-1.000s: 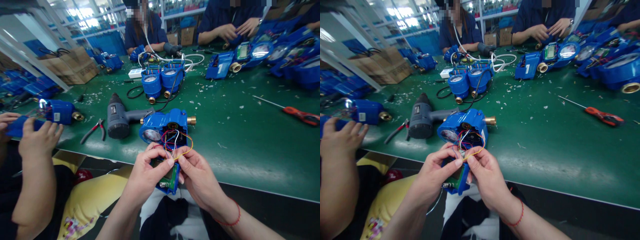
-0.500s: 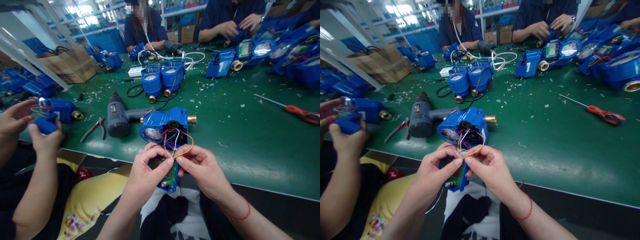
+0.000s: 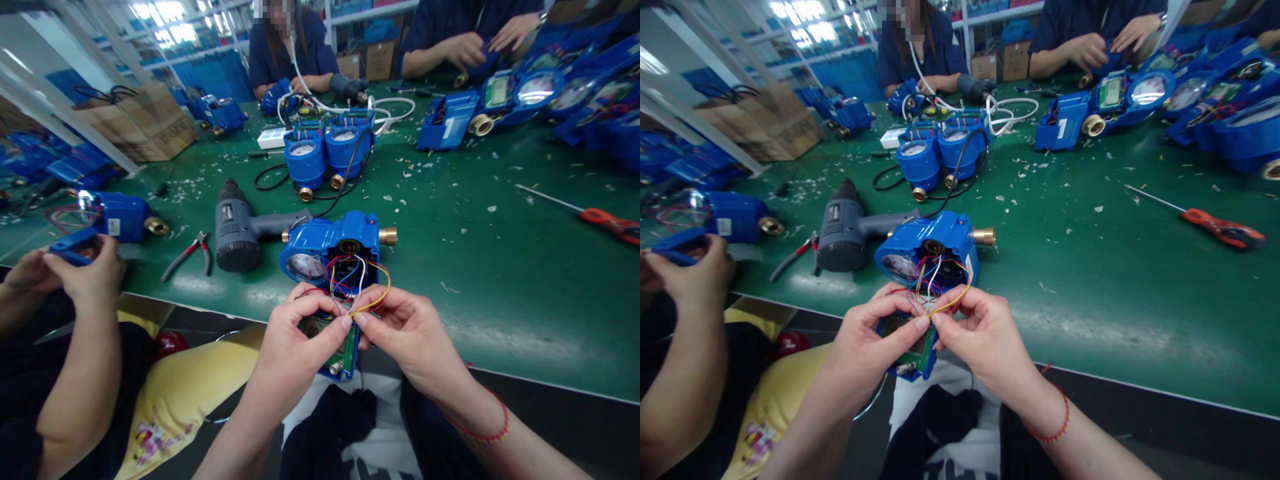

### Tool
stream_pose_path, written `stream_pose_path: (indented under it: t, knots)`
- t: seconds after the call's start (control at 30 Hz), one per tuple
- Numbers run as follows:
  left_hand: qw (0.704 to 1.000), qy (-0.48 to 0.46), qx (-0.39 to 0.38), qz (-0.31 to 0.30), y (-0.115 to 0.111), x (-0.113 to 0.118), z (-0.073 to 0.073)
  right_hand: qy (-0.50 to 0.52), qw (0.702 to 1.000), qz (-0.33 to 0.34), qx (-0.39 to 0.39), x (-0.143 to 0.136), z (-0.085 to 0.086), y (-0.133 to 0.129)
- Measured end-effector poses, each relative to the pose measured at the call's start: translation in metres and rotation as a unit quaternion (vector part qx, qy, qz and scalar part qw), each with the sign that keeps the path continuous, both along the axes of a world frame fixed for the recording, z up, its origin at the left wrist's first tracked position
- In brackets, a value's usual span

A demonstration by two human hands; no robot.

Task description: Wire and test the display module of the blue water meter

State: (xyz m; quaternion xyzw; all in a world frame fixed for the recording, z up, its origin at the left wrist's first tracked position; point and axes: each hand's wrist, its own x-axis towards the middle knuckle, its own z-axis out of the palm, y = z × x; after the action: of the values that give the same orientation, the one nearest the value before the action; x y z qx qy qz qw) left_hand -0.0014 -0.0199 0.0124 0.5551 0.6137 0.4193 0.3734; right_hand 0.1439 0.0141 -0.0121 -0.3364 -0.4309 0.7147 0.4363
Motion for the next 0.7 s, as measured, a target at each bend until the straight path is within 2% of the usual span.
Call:
stream_pose_path:
  t: [0.27, 0.4, 0.57, 0.7]
  knots:
    - [1.0, 0.002, -0.008, 0.001, -0.0007, -0.0004, 0.0004, -0.035, 0.999, -0.006, 0.04, -0.0015, 0.0003, -0.0005]
    - [1.0, 0.008, -0.005, 0.006, -0.0009, -0.0002, 0.0008, -0.039, 0.995, -0.056, 0.067, -0.0056, -0.0015, -0.0039]
    - [1.0, 0.0, -0.015, 0.005, -0.0021, -0.0008, -0.0001, -0.027, 0.993, -0.106, 0.043, -0.007, -0.0045, -0.0047]
    - [0.999, -0.03, -0.03, -0.006, -0.0016, -0.0015, -0.0019, 0.016, 0.997, -0.071, 0.009, -0.0044, -0.0084, -0.0028]
